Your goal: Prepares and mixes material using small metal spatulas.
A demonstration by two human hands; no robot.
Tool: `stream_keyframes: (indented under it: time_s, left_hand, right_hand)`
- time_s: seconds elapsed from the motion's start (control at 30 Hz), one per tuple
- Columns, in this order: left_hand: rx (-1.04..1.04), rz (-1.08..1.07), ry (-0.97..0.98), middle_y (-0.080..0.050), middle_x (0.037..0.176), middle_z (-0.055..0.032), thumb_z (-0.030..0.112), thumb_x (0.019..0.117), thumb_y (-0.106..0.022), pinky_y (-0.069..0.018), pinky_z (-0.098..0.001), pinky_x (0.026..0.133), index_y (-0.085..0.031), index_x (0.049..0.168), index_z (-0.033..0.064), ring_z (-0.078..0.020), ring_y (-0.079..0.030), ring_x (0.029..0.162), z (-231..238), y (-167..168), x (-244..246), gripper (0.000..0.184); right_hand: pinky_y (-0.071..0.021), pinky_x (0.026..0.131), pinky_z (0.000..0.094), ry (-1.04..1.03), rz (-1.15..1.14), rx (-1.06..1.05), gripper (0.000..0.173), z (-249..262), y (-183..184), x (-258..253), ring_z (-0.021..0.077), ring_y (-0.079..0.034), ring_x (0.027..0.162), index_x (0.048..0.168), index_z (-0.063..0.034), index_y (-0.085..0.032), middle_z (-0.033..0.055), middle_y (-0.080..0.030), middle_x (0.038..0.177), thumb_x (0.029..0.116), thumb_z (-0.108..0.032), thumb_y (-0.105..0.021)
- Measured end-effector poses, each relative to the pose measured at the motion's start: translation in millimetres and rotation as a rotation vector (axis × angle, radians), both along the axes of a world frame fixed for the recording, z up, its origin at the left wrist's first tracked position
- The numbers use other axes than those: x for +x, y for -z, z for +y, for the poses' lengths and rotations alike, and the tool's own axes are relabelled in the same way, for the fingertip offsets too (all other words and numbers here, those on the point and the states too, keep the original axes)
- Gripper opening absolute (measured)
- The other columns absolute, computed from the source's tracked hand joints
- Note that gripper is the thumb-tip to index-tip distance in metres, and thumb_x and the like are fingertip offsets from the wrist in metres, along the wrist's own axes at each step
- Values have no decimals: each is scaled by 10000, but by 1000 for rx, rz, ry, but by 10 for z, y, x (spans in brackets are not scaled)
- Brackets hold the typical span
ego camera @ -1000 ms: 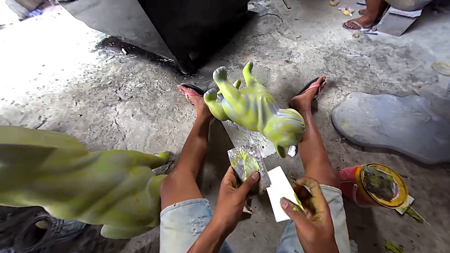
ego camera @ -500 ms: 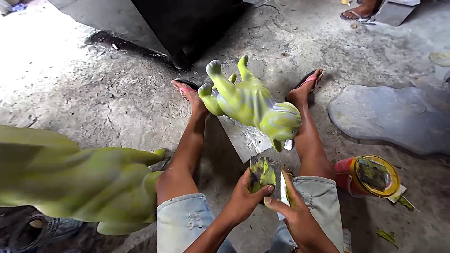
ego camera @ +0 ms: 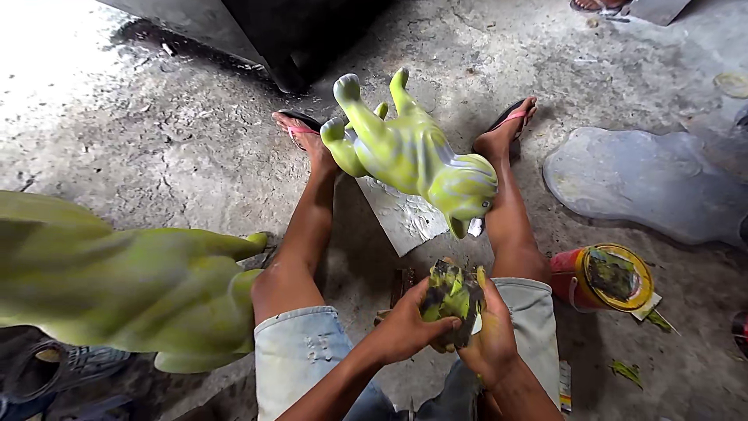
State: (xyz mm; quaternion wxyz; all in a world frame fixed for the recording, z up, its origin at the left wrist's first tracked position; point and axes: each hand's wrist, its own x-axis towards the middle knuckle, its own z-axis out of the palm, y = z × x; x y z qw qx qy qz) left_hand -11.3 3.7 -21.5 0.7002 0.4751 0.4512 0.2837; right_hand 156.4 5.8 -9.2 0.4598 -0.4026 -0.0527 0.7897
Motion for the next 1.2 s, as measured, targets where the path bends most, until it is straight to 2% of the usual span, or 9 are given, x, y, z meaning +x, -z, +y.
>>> stream_keyframes:
  time_s: [0.2,0.27,0.37,0.43,0.6,0.9,1.0,1.1,1.2]
  left_hand:
    - [-26,-187,83,-682,1243,-120,150,933,-775,-622,-437,946,-459,1457,46,-262,-704,1094,-29,-3,-47,621]
    - [66,-122,-106,-718,1169,-110,161,921,-788,-620,-436,938,-544,1384,43,-252,-718,1045,-22,1,-66,536]
    - [197,98,-442,-739,1071,-56,227,898,-818,-659,-419,835,-578,1339,128,-227,-740,938,37,72,-36,511]
    - [208,134,-413,-735,1091,-34,252,909,-810,-665,-400,836,-540,1379,160,-208,-741,940,38,56,7,550]
    - [106,59,-259,-722,1102,-75,220,941,-776,-697,-410,730,-466,1414,131,-250,-761,816,-8,-26,107,572]
    - [4,-102,28,-689,1176,-122,184,940,-775,-697,-459,681,-429,1439,90,-304,-760,857,-33,-65,35,615]
    - [22,-172,62,-683,1210,-134,157,936,-775,-684,-460,768,-440,1455,60,-300,-743,971,-44,-51,32,625]
    - [88,-179,-113,-705,1187,-135,151,935,-772,-616,-445,947,-494,1419,21,-273,-712,1064,-32,-26,41,573]
    - [221,-11,-409,-737,1066,-107,206,916,-803,-680,-442,791,-527,1386,94,-281,-754,881,4,14,113,557]
  right_hand:
    - [-579,925,472,-50,137,166,689,16,93,70,255,-679,1107,1521,-217,-452,149,-666,1257,1009,-669,-359]
    - [-561,970,461,-111,88,253,615,57,115,144,242,-662,1151,1534,-218,-426,135,-653,1296,1028,-568,-416]
    - [-480,1093,478,-200,-72,313,621,61,35,189,281,-555,1316,1633,-264,-263,142,-483,1524,1054,-260,-488]
    - [-463,1122,460,-212,-148,309,628,47,-21,158,265,-525,1363,1637,-257,-275,118,-463,1559,1056,-287,-511]
    - [-500,1072,444,-97,-74,198,627,80,-42,119,231,-590,1283,1495,-117,-485,140,-608,1388,1065,-550,-341]
    - [-553,966,470,-53,95,104,725,102,-28,78,258,-652,1161,1491,-206,-529,161,-647,1313,1024,-677,-235]
    - [-570,912,467,-40,0,164,743,117,46,111,255,-663,1095,1543,-249,-449,146,-638,1288,1007,-714,-228]
    - [-573,941,461,-72,25,225,736,165,56,165,247,-669,1128,1549,-244,-431,138,-651,1298,1000,-716,-303]
    - [-491,1077,454,-137,4,323,636,150,-25,159,222,-558,1322,1567,-236,-409,92,-559,1463,1046,-597,-357]
